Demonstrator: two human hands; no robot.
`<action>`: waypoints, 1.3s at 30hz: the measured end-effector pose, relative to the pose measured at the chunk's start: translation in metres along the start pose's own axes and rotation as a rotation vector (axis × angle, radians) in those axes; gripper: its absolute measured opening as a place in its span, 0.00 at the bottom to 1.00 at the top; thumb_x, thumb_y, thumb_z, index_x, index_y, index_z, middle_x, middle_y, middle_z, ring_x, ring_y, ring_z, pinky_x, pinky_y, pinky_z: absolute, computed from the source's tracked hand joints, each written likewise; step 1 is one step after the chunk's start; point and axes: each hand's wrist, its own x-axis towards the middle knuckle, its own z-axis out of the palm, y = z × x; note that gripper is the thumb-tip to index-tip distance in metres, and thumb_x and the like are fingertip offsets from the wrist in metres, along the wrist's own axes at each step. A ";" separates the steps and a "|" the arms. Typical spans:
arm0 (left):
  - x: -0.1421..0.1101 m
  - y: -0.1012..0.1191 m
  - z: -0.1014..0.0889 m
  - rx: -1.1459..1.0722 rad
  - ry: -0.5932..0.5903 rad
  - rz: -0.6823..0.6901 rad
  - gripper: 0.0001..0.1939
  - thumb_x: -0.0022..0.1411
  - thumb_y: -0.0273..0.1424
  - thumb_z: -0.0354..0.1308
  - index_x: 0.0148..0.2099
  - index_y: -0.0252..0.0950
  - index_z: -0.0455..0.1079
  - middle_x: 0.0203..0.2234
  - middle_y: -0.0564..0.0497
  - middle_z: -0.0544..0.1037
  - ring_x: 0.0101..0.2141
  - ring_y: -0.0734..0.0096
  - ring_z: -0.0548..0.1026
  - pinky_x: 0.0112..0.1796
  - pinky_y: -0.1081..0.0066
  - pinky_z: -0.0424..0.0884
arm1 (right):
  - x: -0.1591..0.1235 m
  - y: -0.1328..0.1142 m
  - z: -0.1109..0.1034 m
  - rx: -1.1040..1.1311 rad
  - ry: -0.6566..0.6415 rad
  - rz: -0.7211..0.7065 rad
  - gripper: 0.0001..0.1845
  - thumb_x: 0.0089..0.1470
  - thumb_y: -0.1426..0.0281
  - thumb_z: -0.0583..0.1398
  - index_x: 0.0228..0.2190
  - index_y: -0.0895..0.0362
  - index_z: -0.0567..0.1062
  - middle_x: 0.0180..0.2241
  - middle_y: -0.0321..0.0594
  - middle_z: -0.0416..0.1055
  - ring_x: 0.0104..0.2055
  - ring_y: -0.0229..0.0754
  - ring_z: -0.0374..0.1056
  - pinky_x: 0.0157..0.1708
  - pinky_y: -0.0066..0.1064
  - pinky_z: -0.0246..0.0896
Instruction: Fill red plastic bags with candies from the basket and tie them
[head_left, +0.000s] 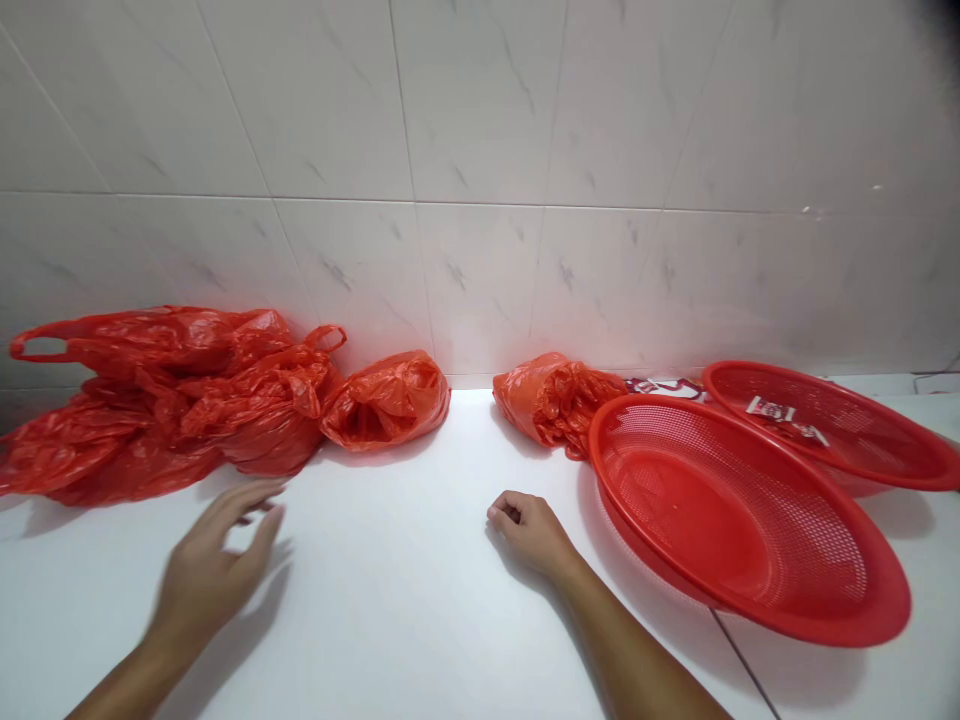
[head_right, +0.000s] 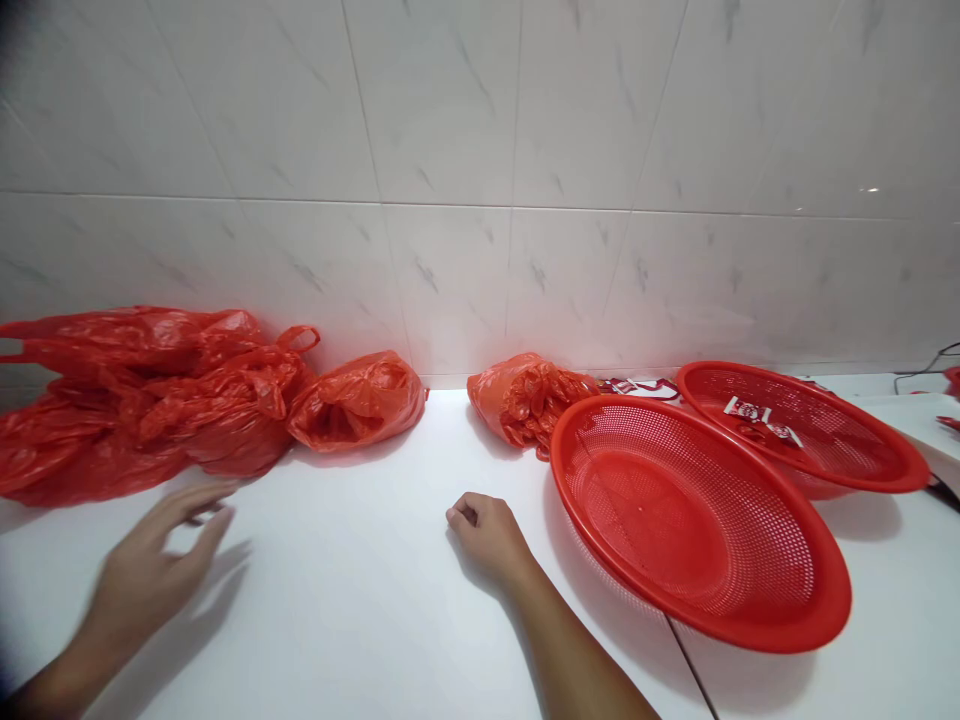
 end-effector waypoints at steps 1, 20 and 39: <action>0.012 0.000 0.022 -0.034 -0.045 -0.011 0.13 0.69 0.43 0.61 0.51 0.45 0.77 0.48 0.54 0.82 0.35 0.67 0.78 0.25 0.74 0.73 | 0.000 0.001 -0.002 0.013 -0.008 -0.002 0.12 0.60 0.63 0.60 0.30 0.55 0.79 0.29 0.36 0.76 0.32 0.41 0.68 0.34 0.31 0.58; 0.180 0.110 0.054 -0.315 0.558 0.025 0.18 0.79 0.38 0.48 0.61 0.31 0.64 0.57 0.54 0.79 0.59 0.66 0.77 0.58 0.48 0.72 | 0.006 0.001 -0.010 0.089 -0.010 -0.012 0.09 0.59 0.66 0.61 0.31 0.56 0.81 0.31 0.36 0.79 0.32 0.39 0.69 0.35 0.29 0.60; -0.063 0.129 0.113 -0.447 -0.525 0.730 0.14 0.66 0.25 0.59 0.51 0.45 0.75 0.54 0.43 0.81 0.54 0.52 0.80 0.52 0.52 0.81 | 0.016 0.006 -0.001 0.764 0.334 -0.052 0.32 0.53 0.50 0.71 0.53 0.52 0.72 0.40 0.42 0.79 0.39 0.45 0.76 0.38 0.35 0.73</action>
